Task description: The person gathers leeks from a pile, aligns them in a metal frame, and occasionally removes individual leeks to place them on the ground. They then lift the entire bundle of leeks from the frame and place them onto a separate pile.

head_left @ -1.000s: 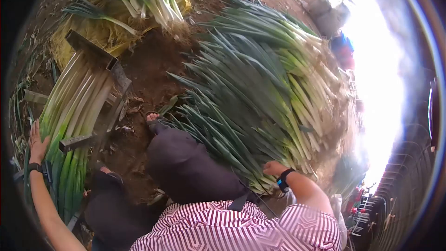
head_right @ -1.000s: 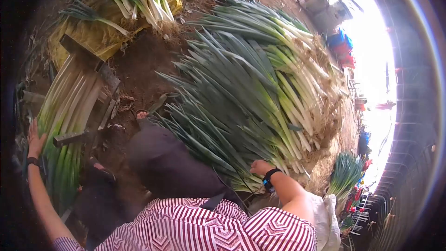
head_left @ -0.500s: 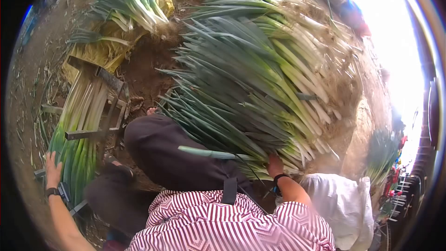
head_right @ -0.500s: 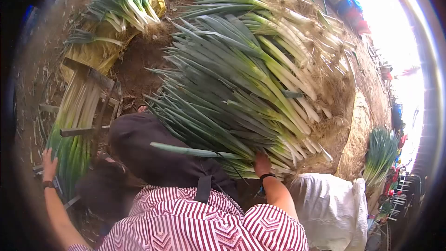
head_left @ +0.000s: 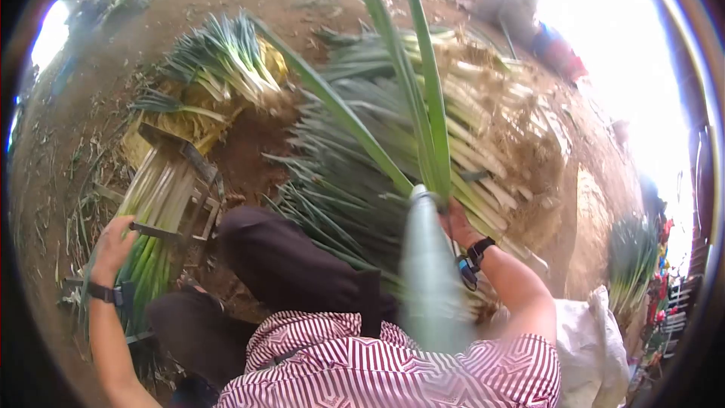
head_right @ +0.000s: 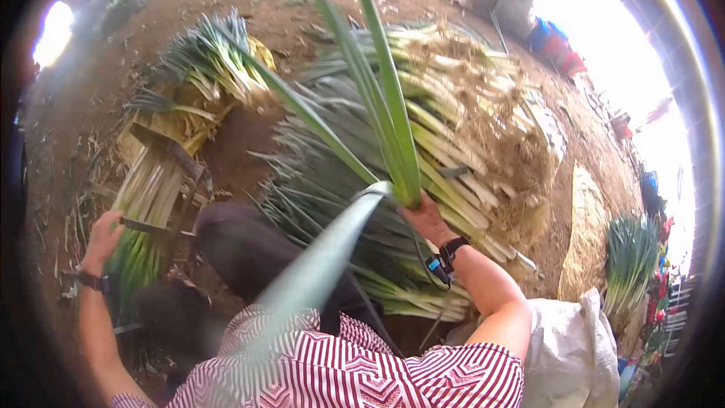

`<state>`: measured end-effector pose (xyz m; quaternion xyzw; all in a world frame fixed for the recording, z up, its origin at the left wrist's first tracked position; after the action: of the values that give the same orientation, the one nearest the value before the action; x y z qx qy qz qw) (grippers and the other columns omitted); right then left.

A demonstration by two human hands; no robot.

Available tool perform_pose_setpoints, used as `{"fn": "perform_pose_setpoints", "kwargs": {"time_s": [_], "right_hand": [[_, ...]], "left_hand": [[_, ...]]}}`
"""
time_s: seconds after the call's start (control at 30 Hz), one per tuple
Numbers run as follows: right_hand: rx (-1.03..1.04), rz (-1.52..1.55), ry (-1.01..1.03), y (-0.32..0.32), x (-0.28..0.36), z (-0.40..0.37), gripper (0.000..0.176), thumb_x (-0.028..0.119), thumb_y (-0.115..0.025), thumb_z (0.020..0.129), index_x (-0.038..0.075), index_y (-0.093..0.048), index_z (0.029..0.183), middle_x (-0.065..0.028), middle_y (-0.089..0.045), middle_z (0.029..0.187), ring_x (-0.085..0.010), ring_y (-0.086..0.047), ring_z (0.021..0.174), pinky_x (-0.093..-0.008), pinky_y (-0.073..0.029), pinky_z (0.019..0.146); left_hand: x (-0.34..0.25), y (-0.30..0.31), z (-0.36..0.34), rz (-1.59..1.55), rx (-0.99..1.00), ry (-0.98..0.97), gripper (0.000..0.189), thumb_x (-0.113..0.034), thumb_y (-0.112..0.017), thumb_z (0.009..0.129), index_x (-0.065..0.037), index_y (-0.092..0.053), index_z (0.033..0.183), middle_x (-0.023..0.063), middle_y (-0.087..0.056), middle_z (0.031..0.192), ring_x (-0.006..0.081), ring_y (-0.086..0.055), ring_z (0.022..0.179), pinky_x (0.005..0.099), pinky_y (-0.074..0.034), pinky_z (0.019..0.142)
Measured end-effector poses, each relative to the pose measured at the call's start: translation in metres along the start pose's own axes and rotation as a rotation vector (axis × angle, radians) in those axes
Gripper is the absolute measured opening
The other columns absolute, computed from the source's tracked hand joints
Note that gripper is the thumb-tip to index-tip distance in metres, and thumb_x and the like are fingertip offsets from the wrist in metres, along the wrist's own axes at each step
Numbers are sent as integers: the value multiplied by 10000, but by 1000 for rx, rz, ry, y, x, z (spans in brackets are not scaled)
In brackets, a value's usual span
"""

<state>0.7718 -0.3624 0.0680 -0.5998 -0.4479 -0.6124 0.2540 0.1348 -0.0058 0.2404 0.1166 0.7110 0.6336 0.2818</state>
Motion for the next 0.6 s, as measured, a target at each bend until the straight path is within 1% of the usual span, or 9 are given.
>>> {"fn": "perform_pose_setpoints", "kwargs": {"time_s": [0.03,0.07,0.13,0.17,0.27,0.33,0.47,0.53,0.6], "right_hand": [[26,2,17,-17,35,14,557,180,-735,808,31,-466,1272,-78,-591,1083,-183,-542,983,-319,-448,855],[55,-2,43,-35,67,27,570,173,-735,806,33,-455,1282,-71,-583,1082,-174,-532,987,-315,-443,862],[136,65,83,-75,123,54,597,159,-737,803,36,-433,1302,-55,-566,1080,-157,-512,995,-307,-433,877],[212,281,-10,-88,116,94,464,154,-660,863,53,-468,1273,-59,-590,1068,-164,-559,829,-315,-488,756],[492,202,198,-158,245,109,401,100,-626,870,67,-498,1249,-29,-599,1038,-107,-536,881,-285,-473,793],[540,55,387,-207,319,122,392,76,-614,865,65,-504,1241,-16,-601,1036,-89,-526,914,-280,-465,815],[480,-163,839,-305,453,110,408,71,-608,854,61,-491,1245,-44,-619,1040,-129,-551,941,-306,-462,832],[478,-253,1038,-354,492,96,383,88,-610,859,63,-499,1226,-75,-629,1004,-148,-566,925,-311,-463,826],[594,-300,1125,-401,511,75,353,114,-632,855,61,-513,1183,-103,-631,972,-170,-582,910,-326,-467,821]], "left_hand": [[-34,3,0,-81,-43,-72,343,-80,-626,805,-42,-587,1144,162,-599,1137,328,-565,1068,395,-439,945],[-61,1,-3,-29,-163,-322,338,-53,-641,788,-40,-592,1122,156,-610,1095,314,-579,1030,390,-458,912],[-138,7,-9,-76,-162,-522,334,-65,-659,769,-36,-608,1097,151,-630,1050,320,-597,1000,387,-483,874],[-164,7,-3,-117,-25,-497,324,-131,-665,780,-35,-623,1086,160,-646,1018,329,-609,978,383,-490,866],[-211,-1,-7,-207,119,-507,373,-197,-653,812,-44,-609,1150,158,-641,1077,327,-605,1003,389,-475,892],[-216,-10,1,-298,-37,-594,424,-238,-638,838,-39,-571,1206,168,-614,1140,334,-577,1070,401,-460,916],[-215,13,27,-321,-236,-456,482,-237,-612,866,-12,-500,1277,215,-564,1200,370,-542,1114,417,-435,958],[-200,44,28,-294,-508,-451,466,-232,-604,879,-3,-488,1268,206,-583,1180,323,-602,1035,413,-492,870],[-166,72,28,-789,-444,-209,512,-248,-597,904,-5,-429,1321,194,-593,1166,265,-618,1002,381,-534,811]]}}
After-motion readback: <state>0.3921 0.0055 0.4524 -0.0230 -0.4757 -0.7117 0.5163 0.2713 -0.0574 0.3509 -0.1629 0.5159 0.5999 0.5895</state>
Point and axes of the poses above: each hand's wrist, its own z-axis towards the middle knuckle, its own y-axis out of the back of the hand, x = y × z, the point moved 7 cm from there along z, towards the middle knuckle
